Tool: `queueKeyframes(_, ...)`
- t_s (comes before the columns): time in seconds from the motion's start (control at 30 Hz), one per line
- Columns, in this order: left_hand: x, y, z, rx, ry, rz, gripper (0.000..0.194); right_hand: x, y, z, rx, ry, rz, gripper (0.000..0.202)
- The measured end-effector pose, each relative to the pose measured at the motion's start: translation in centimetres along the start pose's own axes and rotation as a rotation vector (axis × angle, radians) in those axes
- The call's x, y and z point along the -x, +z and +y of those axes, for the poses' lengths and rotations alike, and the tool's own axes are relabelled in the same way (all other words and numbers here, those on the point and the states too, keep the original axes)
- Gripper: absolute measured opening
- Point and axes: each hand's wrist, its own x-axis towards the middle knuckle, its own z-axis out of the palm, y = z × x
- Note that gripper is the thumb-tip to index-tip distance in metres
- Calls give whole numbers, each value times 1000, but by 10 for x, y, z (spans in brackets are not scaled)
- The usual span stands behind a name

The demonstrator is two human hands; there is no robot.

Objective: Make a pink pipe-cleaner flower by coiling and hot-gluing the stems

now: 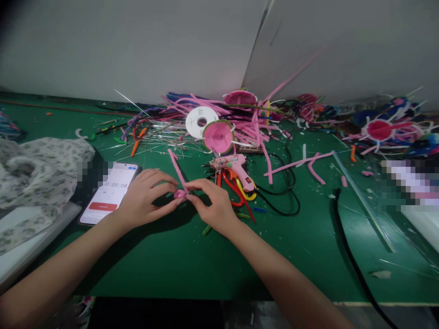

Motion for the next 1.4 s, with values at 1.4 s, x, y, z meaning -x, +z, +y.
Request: queueKeyframes(1.4,1,-2,-2,87,49,-33,13,4,1,-2,221,-226,28,16)
